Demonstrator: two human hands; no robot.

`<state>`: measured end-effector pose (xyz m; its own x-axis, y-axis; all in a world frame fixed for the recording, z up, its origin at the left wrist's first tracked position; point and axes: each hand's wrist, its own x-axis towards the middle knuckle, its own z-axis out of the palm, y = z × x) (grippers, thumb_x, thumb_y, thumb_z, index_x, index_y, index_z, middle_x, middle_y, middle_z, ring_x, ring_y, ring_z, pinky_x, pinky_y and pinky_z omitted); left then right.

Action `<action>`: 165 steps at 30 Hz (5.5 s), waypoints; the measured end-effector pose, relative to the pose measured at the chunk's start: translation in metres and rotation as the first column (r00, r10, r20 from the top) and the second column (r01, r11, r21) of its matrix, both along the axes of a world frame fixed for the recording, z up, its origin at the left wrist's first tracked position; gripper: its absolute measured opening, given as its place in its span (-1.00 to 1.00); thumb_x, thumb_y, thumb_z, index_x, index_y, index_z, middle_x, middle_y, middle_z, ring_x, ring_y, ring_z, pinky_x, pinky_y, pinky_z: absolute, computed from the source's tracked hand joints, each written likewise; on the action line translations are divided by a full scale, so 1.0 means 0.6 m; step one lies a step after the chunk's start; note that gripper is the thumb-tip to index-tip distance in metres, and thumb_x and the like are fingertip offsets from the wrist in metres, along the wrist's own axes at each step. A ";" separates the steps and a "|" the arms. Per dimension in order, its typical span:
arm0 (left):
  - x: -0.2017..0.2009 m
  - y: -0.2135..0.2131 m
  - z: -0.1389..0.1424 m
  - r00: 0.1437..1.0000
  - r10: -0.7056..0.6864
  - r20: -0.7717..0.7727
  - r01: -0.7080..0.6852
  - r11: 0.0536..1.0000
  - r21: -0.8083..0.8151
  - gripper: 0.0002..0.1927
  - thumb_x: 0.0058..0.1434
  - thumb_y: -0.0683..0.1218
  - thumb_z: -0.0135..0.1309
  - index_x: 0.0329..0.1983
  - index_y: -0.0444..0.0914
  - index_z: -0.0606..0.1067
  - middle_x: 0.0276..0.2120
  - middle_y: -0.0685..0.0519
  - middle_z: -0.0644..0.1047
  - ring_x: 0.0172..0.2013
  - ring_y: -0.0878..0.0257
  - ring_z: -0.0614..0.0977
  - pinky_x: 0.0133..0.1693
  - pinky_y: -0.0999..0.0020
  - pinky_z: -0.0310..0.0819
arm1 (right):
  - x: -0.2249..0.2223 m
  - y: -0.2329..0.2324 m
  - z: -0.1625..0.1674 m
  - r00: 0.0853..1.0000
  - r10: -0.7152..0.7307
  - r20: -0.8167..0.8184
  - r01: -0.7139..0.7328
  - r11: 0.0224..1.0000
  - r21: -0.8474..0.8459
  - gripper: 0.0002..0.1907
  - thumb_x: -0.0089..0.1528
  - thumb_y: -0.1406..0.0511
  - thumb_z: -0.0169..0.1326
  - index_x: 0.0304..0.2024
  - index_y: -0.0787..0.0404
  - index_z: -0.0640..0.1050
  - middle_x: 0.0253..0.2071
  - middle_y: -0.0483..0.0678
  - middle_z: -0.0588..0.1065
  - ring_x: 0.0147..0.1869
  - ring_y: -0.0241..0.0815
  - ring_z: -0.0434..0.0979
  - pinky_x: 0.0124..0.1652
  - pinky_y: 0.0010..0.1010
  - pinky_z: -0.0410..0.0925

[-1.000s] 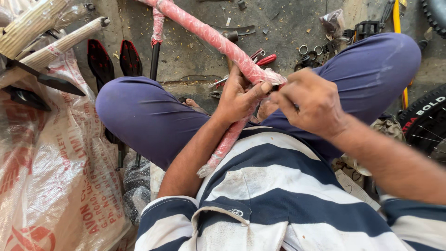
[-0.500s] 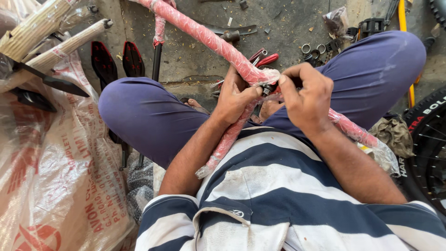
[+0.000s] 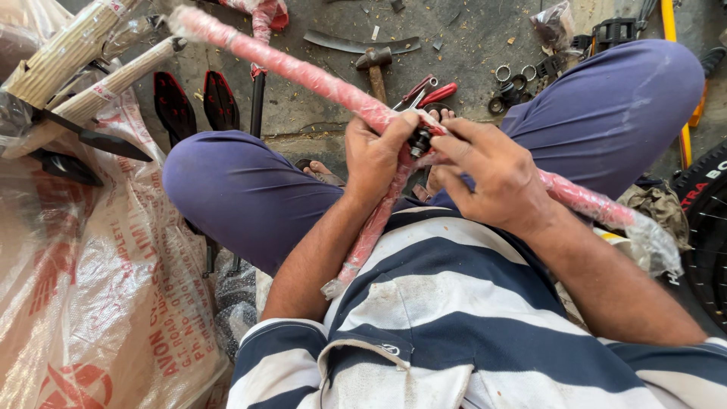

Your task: The person sits on the ground and assembles a bicycle fork by inserting a metal tube into the wrapped fork legs. They use a hammer to tap the tube into place and a wrench to tighten a bolt at the junction. The person repeats this process for the second fork leg.

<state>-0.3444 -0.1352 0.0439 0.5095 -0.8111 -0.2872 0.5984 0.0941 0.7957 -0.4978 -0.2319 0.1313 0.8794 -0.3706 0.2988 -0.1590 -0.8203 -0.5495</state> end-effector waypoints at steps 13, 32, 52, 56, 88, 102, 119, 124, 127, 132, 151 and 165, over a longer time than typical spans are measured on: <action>0.006 0.017 0.002 0.967 0.071 0.245 -0.074 0.997 0.002 -0.80 0.33 -0.14 0.18 -0.39 -0.35 0.56 -0.46 0.13 0.58 -0.46 0.48 0.50 -0.41 0.49 0.39 | 0.016 -0.007 0.022 0.995 0.094 -0.041 -0.100 0.981 -0.164 -0.63 0.09 0.32 0.38 -0.07 0.16 0.59 -0.01 0.02 0.46 -0.01 -0.01 0.57 -0.11 -0.25 0.48; -0.002 0.018 0.002 0.987 0.027 0.156 -0.031 0.999 0.019 -0.82 0.29 -0.13 0.24 -0.34 -0.34 0.55 -0.51 0.10 0.57 -0.55 0.46 0.50 -0.49 0.52 0.36 | 0.008 -0.010 -0.006 0.969 0.184 0.164 -0.108 0.915 -0.388 -0.71 0.10 0.42 0.41 -0.29 0.36 0.51 -0.18 0.09 0.49 -0.09 0.07 0.64 -0.17 -0.21 0.55; 0.008 0.023 -0.026 0.981 0.002 0.193 0.002 1.000 -0.020 -0.78 0.40 -0.08 0.14 -0.23 -0.36 0.51 -0.44 0.09 0.55 -0.45 0.43 0.51 -0.38 0.48 0.40 | 0.007 -0.013 -0.008 0.968 0.225 0.108 -0.151 0.872 -0.465 -0.86 0.07 0.41 0.29 -0.34 0.30 0.59 -0.08 0.03 0.58 -0.04 -0.04 0.63 -0.21 -0.27 0.52; 0.014 0.030 -0.022 0.985 -0.106 0.134 0.112 0.993 -0.037 -0.75 0.27 -0.14 0.22 -0.09 -0.36 0.46 -0.28 0.06 0.58 -0.31 0.39 0.59 -0.26 0.45 0.53 | 0.007 -0.012 -0.007 0.968 0.208 0.139 -0.125 0.882 -0.454 -0.80 0.13 0.38 0.37 -0.34 0.31 0.57 -0.07 0.02 0.58 -0.04 -0.05 0.63 -0.19 -0.28 0.52; 0.057 0.062 0.074 0.726 -0.166 0.668 -0.209 0.871 0.444 -0.65 0.28 0.15 0.22 -0.25 -0.25 0.59 -0.34 0.06 0.64 -0.34 0.32 0.59 -0.20 0.42 0.47 | 0.009 -0.025 0.010 0.977 -0.056 -0.206 0.169 0.789 0.590 -0.76 0.37 0.32 0.09 0.02 0.33 0.58 -0.24 0.07 0.63 -0.25 -0.35 0.59 -0.26 -0.45 0.43; 0.132 0.038 0.124 -0.065 -0.225 0.972 0.238 0.943 0.234 -0.81 0.32 0.05 0.21 -0.30 -0.14 0.62 -0.41 0.16 0.51 -0.18 0.18 0.49 0.10 0.07 0.04 | 0.027 0.004 0.009 0.960 -0.038 -0.278 0.179 0.847 0.501 -0.79 0.34 0.28 0.12 -0.05 0.26 0.63 -0.45 0.05 0.60 -0.42 -0.11 0.65 -0.38 -0.37 0.41; 0.136 0.055 0.122 -0.012 -0.199 0.980 0.237 0.952 0.197 -0.89 0.27 -0.04 0.24 -0.26 -0.17 0.59 -0.33 0.14 0.56 -0.13 0.18 0.52 0.10 0.14 0.09 | 0.035 0.006 0.011 0.949 0.007 -0.314 0.183 0.799 0.572 -0.77 0.35 0.27 0.07 -0.05 0.27 0.62 -0.42 0.02 0.64 -0.36 -0.19 0.74 -0.41 -0.46 0.46; 0.114 0.079 0.081 0.141 0.055 0.988 0.035 0.998 -0.060 -0.88 0.36 -0.10 0.24 -0.13 -0.18 0.53 -0.17 0.07 0.55 -0.06 0.21 0.54 0.06 0.23 0.32 | 0.032 0.000 -0.001 0.947 -0.016 -0.320 0.189 0.834 0.519 -0.77 0.34 0.27 0.10 -0.04 0.27 0.63 -0.45 0.05 0.61 -0.40 -0.16 0.70 -0.40 -0.41 0.44; 0.078 0.095 0.042 0.508 0.191 0.840 -0.281 0.958 -0.047 -0.73 0.35 -0.05 0.25 -0.09 -0.26 0.42 -0.15 -0.02 0.47 -0.14 0.21 0.47 -0.05 0.23 0.37 | 0.028 -0.006 -0.006 0.948 -0.046 -0.313 0.204 0.846 0.492 -0.77 0.34 0.28 0.11 -0.03 0.27 0.62 -0.45 0.07 0.59 -0.44 -0.14 0.66 -0.40 -0.37 0.41; 0.062 0.112 -0.008 0.884 -0.102 0.456 0.050 0.991 0.124 -0.28 0.27 0.15 0.16 0.33 -0.33 0.22 0.14 -0.08 0.40 0.18 0.11 0.46 0.21 0.20 0.41 | 0.025 -0.014 -0.011 0.971 -0.048 -0.235 0.165 0.845 0.508 -0.76 0.35 0.28 0.11 -0.02 0.32 0.59 -0.33 0.10 0.59 -0.41 -0.15 0.64 -0.35 -0.39 0.40; 0.214 0.034 -0.028 0.968 -0.024 0.251 0.082 0.971 -0.223 -0.31 0.52 0.33 -0.18 0.13 -0.41 0.47 -0.11 -0.02 0.59 -0.11 0.26 0.63 -0.02 0.35 0.50 | 0.203 -0.100 0.024 0.936 0.219 0.276 -0.143 0.952 -0.269 -0.80 0.37 0.27 0.23 -0.07 0.24 0.53 -0.24 0.07 0.54 -0.22 0.07 0.56 -0.26 -0.10 0.36; 0.274 0.039 -0.206 0.807 0.548 0.219 -0.526 0.836 -0.155 -0.31 0.64 0.19 -0.31 0.48 -0.50 0.21 0.37 -0.06 0.31 0.36 0.20 0.33 0.43 0.34 0.10 | 0.161 -0.070 -0.443 0.683 0.319 -0.657 -0.216 0.948 0.235 -0.62 0.00 0.27 0.22 -0.11 0.13 0.57 -0.16 0.08 0.53 -0.07 0.15 0.56 -0.13 -0.08 0.44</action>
<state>-0.1801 -0.1117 -0.0794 0.9149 -0.4017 -0.0389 0.2197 0.4148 0.8830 -0.4009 -0.2742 -0.1347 0.8891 -0.0768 -0.4512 -0.3152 -0.8174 -0.4821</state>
